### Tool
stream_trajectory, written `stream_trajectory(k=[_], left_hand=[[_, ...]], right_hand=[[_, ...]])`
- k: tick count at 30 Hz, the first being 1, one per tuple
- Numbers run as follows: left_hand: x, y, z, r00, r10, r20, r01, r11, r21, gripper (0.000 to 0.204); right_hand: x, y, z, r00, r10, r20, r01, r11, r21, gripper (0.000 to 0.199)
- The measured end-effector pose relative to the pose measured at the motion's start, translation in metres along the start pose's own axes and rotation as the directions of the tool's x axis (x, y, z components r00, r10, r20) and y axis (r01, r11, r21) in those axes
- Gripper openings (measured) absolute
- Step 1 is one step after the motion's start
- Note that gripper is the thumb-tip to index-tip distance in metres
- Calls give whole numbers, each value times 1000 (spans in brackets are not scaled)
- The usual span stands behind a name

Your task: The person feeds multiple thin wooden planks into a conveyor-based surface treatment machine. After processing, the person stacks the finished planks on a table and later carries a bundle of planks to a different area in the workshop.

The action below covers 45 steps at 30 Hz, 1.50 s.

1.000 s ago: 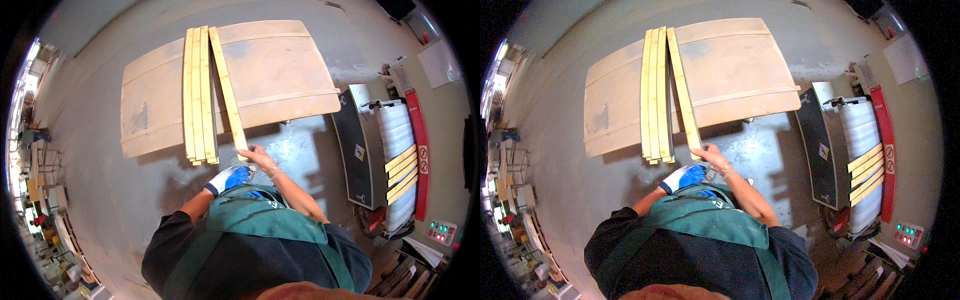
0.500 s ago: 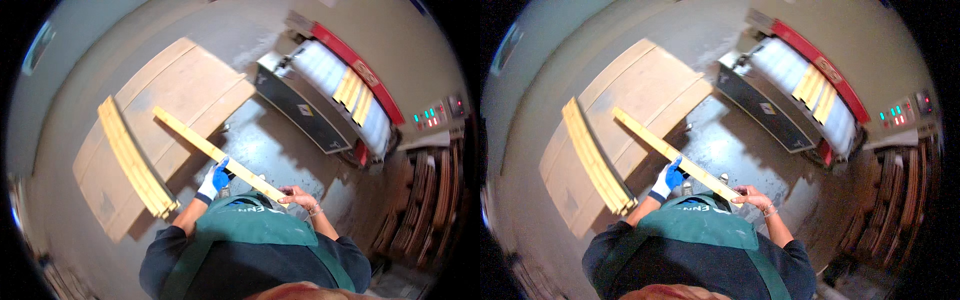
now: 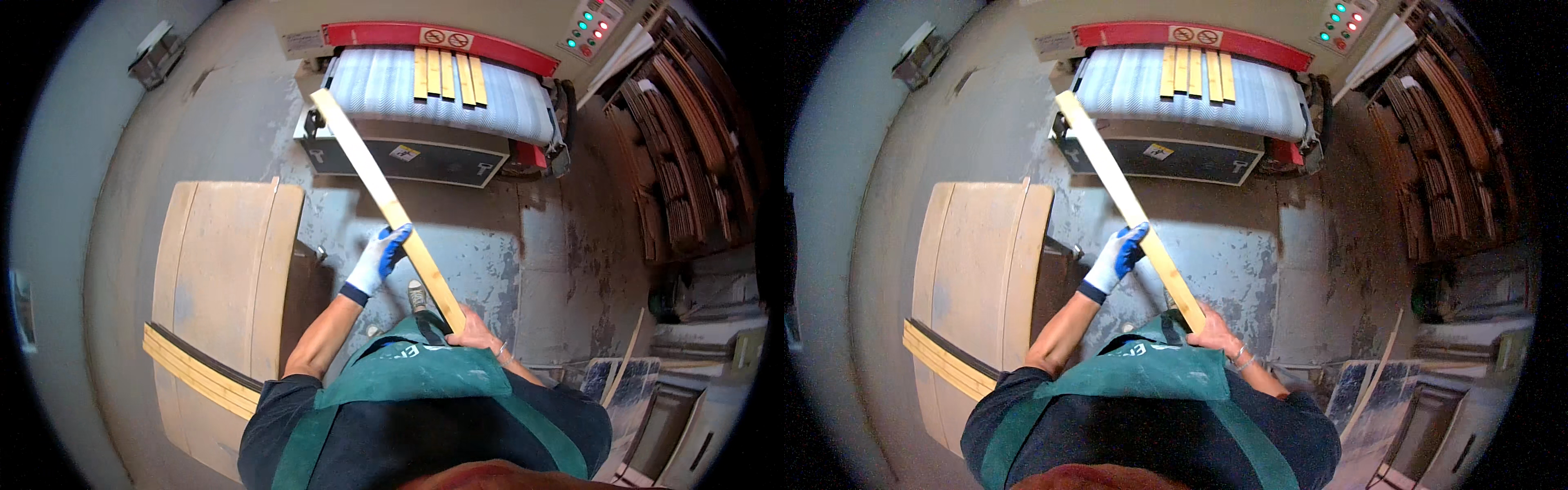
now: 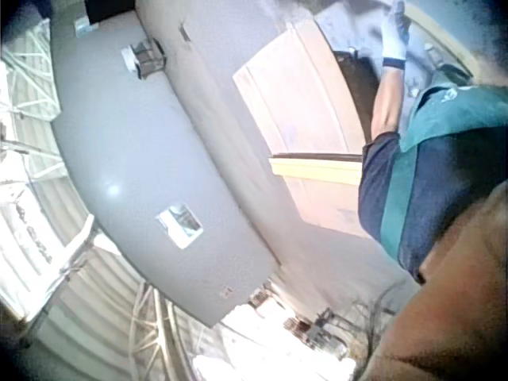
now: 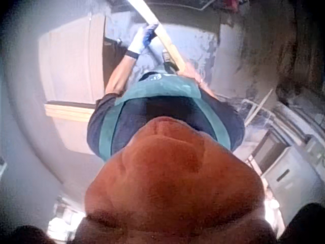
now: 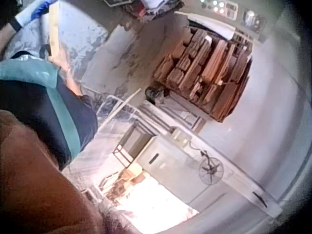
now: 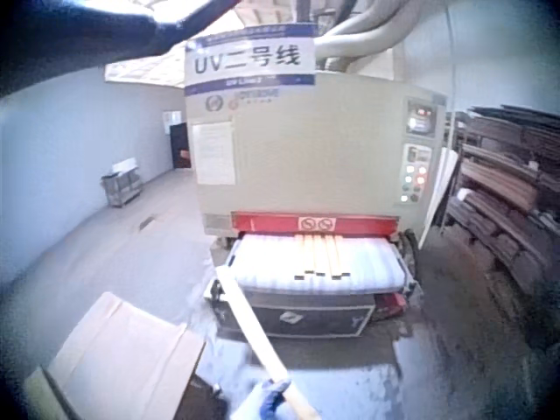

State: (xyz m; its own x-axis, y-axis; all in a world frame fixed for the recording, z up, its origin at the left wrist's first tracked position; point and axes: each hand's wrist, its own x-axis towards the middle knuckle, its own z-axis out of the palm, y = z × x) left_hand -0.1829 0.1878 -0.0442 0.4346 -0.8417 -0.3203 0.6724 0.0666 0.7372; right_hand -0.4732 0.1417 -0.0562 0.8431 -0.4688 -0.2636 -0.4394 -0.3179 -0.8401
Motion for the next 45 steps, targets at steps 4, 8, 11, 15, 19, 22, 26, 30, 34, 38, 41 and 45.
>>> stream_trajectory(k=[4, 8, 11, 15, 19, 22, 26, 30, 34, 38, 41, 45], left_hand=[[41, -11, 26, 994, -8, 105, -34, 921, 389, 22], [50, -32, 18, 962, 90, 258, -222, 808, 546, 25], [36, -44, 15, 934, 0, 356, -172, 876, 450, 39], [1, -75, -7, 921, -241, 307, 169, 955, 244, 46], [-63, -51, 19, 880, -454, 138, 433, 887, 161, 33], [-48, -61, -7, 916, -381, 125, 366, 922, 128, 36], [-42, -24, 14, 976, -214, 47, 173, 883, 437, 30], [-28, -5, 25, 975, -197, -107, 213, 662, 719, 27], [-10, -18, 7, 990, -117, 76, 73, 900, 429, 31], [-1, -24, -9, 941, -326, 93, 332, 941, -71, 38], [7, -20, -2, 930, -360, 75, 368, 915, -165, 39], [22, -10, 4, 937, -344, 59, 349, 924, -159, 37]], right_hand=[[7, 18, 10, 993, 65, -100, -51, 990, 133, 58], [3, 2, 18, 974, 210, -86, -161, 906, 393, 48], [5, 49, 30, 987, 126, -96, -45, 805, 591, 34], [28, 49, 42, 981, 162, -102, -5, 558, 830, 36], [45, 2, 42, 975, 197, -103, 19, 389, 921, 28], [61, 2, 43, 959, 248, -135, -15, 523, 852, 26], [72, 3, 26, 922, 289, -258, -12, 687, 726, 23], [76, -2, 10, 921, 249, -299, -29, 810, 586, 28], [82, -4, -4, 931, 201, -304, 54, 748, 661, 32], [93, -11, -25, 930, 265, -254, 26, 642, 766, 38], [100, 4, -40, 948, 271, -169, 4, 518, 855, 41], [108, 4, -66, 970, 241, -40, -32, 286, 958, 38]])
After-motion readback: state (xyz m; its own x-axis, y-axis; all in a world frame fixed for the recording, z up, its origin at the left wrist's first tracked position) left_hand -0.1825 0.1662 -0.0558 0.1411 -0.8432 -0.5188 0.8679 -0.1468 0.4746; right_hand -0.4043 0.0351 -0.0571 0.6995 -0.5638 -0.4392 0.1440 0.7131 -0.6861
